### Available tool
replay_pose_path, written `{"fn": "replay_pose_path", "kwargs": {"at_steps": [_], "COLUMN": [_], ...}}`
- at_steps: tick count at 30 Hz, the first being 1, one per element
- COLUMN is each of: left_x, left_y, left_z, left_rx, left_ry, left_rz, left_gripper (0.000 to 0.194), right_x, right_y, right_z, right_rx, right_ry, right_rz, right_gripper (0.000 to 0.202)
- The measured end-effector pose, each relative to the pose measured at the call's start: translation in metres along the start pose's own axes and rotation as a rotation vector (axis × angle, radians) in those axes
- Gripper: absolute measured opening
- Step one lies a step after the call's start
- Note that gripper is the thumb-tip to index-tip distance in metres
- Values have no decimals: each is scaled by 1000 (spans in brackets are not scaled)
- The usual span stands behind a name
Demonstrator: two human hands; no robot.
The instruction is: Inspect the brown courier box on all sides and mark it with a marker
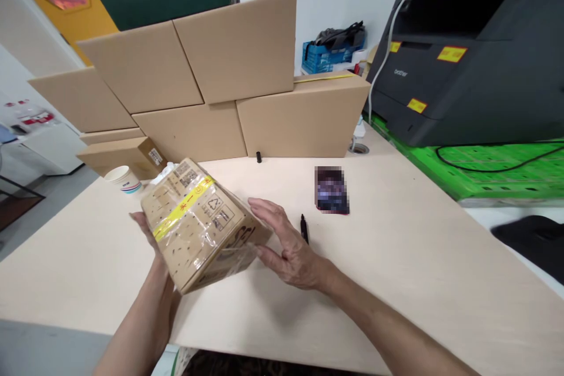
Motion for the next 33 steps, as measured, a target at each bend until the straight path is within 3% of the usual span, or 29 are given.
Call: {"fn": "replay_pose_path", "kwargs": {"at_steps": [4,10,13,19,22,25,27,30,33], "left_x": [21,25,29,22,11,-7,-25,-47,-52], "left_y": [11,15,23,52,48,22,7,7,13], "left_z": [0,-2,-10,-29,-22,-4,-1,-5,-9], "left_rx": [38,-97,-203,-501,-486,-250,-125,-140,-139], "left_ry": [224,260,341,431,330,50,-192,-440,-521], "left_rz": [54,134,128,378,521,577,501,289,111], "left_gripper": [89,89,81,67,62,59,65,66,61], "right_x": [13,43,41,46,52,53,52,55,60], "right_y": [-11,-9,-9,-24,-30,-29,-28,-25,-20], "right_z": [-3,-9,-10,-9,-10,-10,-11,-13,-12], "right_rx": [173,184,185,334,368,343,327,291,228], "right_ry": [81,212,156,142,166,141,132,161,214], "right_rz": [-93,-16,54,169,109,17,-90,-211,-160], "right_gripper": [65,54,57,35,33,41,48,61,77]}}
Point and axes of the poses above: each hand's wrist, its own z-axis towards the middle knuckle, its own y-axis out of the palm, x = y × z, the point moved 8 cm from there along z, towards the middle knuckle, and after that the axes turned 4 degrees about y, right-handed, at the moved point
